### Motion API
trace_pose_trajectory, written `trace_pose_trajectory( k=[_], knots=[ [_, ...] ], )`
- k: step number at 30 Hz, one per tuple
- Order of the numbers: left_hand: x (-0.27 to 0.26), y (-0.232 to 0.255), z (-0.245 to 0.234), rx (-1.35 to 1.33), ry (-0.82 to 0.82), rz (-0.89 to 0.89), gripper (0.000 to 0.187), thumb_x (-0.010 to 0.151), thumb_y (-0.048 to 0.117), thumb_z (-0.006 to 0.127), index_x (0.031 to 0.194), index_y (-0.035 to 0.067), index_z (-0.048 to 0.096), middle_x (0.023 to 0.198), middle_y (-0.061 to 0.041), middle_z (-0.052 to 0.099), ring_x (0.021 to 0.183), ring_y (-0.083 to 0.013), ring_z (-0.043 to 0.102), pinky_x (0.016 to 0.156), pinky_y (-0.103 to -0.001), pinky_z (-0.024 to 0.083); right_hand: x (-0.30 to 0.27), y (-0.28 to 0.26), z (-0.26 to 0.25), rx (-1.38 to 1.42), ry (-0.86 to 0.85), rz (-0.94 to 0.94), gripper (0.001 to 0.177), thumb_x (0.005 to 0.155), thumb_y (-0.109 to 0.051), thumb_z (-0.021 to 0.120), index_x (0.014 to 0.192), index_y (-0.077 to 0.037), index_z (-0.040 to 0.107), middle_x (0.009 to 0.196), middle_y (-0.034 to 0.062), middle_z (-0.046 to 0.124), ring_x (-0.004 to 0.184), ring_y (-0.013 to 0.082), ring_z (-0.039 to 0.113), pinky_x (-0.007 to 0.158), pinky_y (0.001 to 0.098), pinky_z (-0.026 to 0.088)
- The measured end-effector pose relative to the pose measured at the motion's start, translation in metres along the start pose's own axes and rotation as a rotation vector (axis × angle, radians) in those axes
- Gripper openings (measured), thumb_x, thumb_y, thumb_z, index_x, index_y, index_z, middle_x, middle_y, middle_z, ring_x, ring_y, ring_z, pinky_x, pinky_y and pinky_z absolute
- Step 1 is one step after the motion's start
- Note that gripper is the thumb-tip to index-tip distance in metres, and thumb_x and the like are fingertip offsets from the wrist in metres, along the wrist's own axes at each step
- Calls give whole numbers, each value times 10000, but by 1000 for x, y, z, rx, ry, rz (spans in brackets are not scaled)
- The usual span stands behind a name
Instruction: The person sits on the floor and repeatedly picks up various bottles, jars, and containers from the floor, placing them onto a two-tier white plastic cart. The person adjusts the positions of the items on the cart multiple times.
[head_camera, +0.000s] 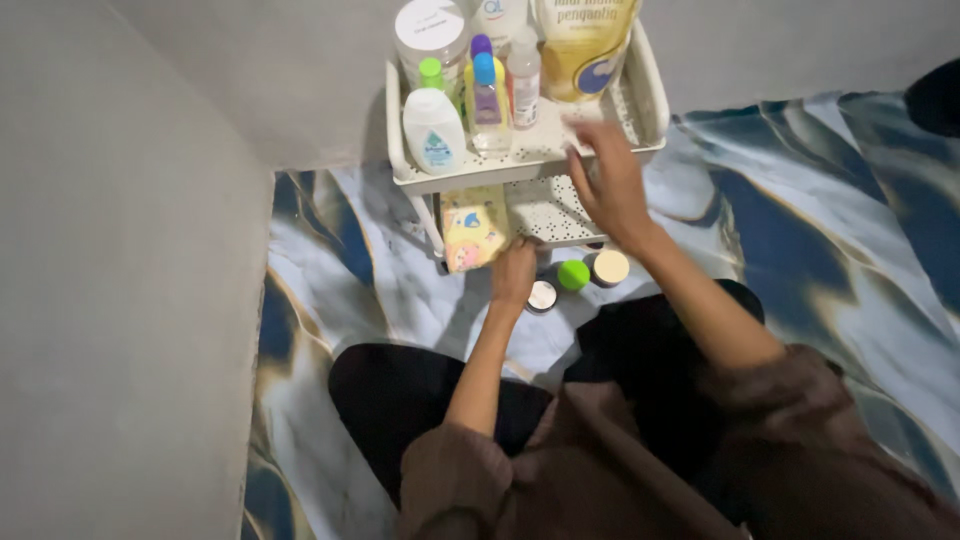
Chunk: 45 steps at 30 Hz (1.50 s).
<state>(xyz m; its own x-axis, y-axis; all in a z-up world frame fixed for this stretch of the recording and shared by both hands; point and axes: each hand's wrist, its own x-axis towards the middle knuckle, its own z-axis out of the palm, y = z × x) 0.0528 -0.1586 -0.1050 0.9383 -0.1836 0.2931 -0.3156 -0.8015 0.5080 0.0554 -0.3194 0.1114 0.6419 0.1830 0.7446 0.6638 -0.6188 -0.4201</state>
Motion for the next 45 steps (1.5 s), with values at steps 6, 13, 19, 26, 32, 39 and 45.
trace_pose_trajectory(
  k=[6,13,19,26,32,39,45],
  knots=[
    [-11,71,-127,-242,182,111,213,983,83,604,1187,87,664,1140,-123,670,1012,-366,671,820,-461,541,-63,-27,-21,255,-267,284,502,887,-93,750,1344,1,565,1219,188,638,1033,293,656,834,363,571],
    [12,139,-217,-328,409,272,361,1028,112,647,1381,87,573,1283,-129,630,1165,-340,645,961,-429,544,-23,-20,-20,86,-206,407,165,990,-118,751,1092,-4,689,981,153,688,864,269,683,758,390,554],
    [2,117,-190,-373,345,166,441,1011,184,673,1415,74,534,1376,-198,568,1271,-393,591,1018,-443,510,49,38,-5,149,-12,180,200,962,6,700,1158,37,677,1066,193,716,957,284,743,814,360,603],
    [-40,41,-78,-186,-50,36,622,875,251,788,1379,0,524,1361,-244,545,1236,-430,556,1011,-478,485,61,82,36,37,-82,307,190,934,-42,750,1105,21,696,955,188,754,861,311,751,791,391,574],
    [-73,4,-6,-64,-219,-16,763,726,257,878,1377,74,523,1332,-160,581,1194,-378,590,955,-471,509,69,77,38,46,-23,295,235,880,-1,750,1108,38,712,961,209,750,864,329,763,758,395,573],
    [-85,-9,34,-11,-225,-55,736,762,243,854,1402,126,509,1288,-130,601,1130,-358,638,900,-483,547,28,57,27,-19,136,100,416,993,-43,767,1310,67,520,1183,257,654,1074,396,658,929,441,532],
    [-78,15,-48,-72,-326,-25,763,660,278,872,1332,126,542,1256,-141,605,1145,-390,617,940,-489,535,-119,45,19,-80,116,-12,384,939,-31,749,1263,4,547,1150,230,649,1026,408,630,899,476,511]
  ],
)
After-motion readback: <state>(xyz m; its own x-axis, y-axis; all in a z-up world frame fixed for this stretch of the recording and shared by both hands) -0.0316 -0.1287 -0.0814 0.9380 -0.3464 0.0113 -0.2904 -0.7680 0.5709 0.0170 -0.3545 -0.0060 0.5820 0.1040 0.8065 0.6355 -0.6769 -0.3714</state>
